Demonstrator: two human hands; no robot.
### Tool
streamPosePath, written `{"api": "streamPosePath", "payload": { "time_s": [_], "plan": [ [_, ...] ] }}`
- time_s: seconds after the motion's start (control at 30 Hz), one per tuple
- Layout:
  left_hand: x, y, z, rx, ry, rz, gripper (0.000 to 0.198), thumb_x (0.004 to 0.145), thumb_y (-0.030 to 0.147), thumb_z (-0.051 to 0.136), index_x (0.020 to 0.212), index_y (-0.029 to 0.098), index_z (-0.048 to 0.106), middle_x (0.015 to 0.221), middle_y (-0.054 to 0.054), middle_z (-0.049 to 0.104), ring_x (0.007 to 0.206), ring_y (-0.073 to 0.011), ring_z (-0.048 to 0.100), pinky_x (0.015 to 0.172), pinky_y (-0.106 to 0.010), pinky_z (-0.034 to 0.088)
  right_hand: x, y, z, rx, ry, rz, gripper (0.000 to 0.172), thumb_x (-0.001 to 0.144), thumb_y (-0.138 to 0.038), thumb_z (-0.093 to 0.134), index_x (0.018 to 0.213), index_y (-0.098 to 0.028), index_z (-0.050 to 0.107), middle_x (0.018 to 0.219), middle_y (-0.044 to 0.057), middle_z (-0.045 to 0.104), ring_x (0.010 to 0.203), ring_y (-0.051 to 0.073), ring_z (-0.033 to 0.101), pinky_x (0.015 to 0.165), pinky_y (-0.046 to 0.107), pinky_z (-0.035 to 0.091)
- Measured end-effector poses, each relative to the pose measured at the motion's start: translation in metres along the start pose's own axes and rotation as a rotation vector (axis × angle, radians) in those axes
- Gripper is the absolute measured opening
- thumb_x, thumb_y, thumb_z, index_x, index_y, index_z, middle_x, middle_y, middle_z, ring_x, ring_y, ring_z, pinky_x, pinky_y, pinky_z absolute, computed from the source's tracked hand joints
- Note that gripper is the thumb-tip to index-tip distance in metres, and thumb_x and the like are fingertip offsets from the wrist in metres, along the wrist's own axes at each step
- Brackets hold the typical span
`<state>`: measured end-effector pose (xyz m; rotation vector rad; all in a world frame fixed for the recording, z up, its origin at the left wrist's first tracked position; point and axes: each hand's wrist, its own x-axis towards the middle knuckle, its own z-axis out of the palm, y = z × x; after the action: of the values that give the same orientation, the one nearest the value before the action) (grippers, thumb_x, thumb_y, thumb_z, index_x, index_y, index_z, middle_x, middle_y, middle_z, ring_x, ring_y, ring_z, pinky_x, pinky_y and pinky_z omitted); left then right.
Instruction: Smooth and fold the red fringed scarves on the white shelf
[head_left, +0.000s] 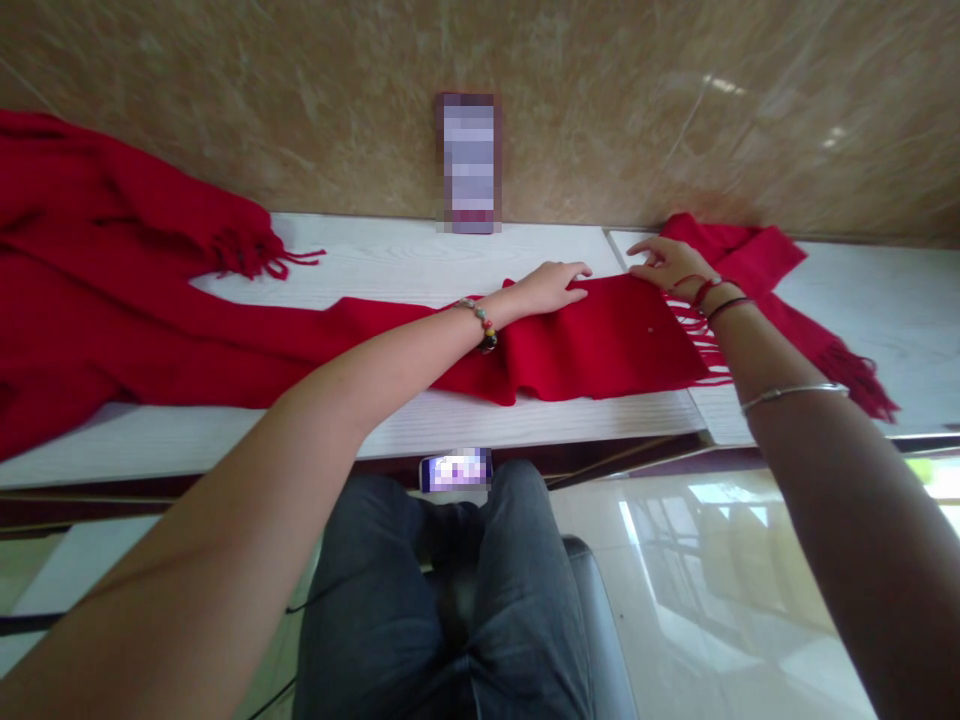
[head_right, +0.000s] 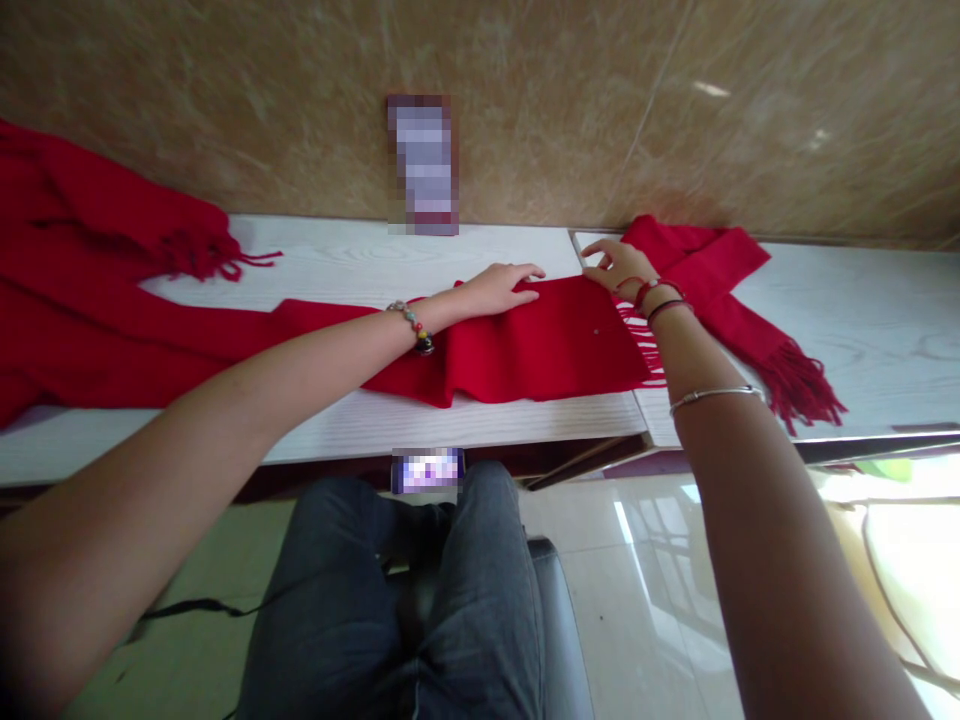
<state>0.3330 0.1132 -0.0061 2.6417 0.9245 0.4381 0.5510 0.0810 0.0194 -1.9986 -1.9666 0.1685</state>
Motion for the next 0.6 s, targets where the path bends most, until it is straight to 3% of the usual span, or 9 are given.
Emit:
{"api": "streamPosePath", "payload": {
  "time_s": [0.13, 0.3, 0.5, 0.6],
  "plan": [
    [0.001, -0.001, 0.003, 0.016, 0.013, 0.017, 0.040, 0.086, 0.023, 0.052, 0.126, 0.017, 0.054, 0.122, -0.007, 0.065, 0.111, -0.0189, 0.059, 0.098, -0.030, 0.042, -0.006, -0.001, 0.011, -0.082, 0.019, -0.020, 0.040, 0.079, -0.022, 0.053, 0.118, -0.022, 0.064, 0.099, 0.008, 0.068, 0.099, 0.028, 0.060, 0.091, 0.042, 0.046],
    [0.003, -0.002, 0.003, -0.028, 0.071, -0.037, 0.038, 0.085, 0.015, 0.047, 0.121, 0.014, 0.059, 0.110, -0.007, 0.070, 0.104, -0.0180, 0.063, 0.094, -0.030, 0.044, -0.010, -0.004, 0.025, -0.121, 0.099, -0.018, 0.045, 0.078, -0.015, 0.049, 0.120, -0.016, 0.061, 0.107, 0.013, 0.065, 0.103, 0.027, 0.059, 0.095, 0.043, 0.044],
    [0.008, -0.001, -0.002, -0.079, 0.067, -0.091, 0.035, 0.084, 0.013, 0.048, 0.116, 0.014, 0.062, 0.108, -0.007, 0.070, 0.100, -0.0170, 0.063, 0.092, -0.029, 0.046, -0.024, 0.001, 0.005, 0.005, 0.023, 0.086, 0.065, 0.074, -0.021, 0.064, 0.136, -0.013, 0.047, 0.116, 0.016, 0.063, 0.099, 0.029, 0.061, 0.089, 0.044, 0.049],
    [0.007, 0.001, -0.003, -0.069, 0.058, -0.092, 0.037, 0.084, 0.011, 0.047, 0.119, 0.014, 0.060, 0.109, -0.007, 0.069, 0.102, -0.0160, 0.063, 0.093, -0.027, 0.045, -0.048, 0.007, -0.007, 0.115, -0.082, 0.191, 0.072, 0.073, -0.023, 0.066, 0.139, -0.008, 0.041, 0.105, 0.016, 0.066, 0.087, 0.027, 0.065, 0.077, 0.041, 0.054]
  ]
}}
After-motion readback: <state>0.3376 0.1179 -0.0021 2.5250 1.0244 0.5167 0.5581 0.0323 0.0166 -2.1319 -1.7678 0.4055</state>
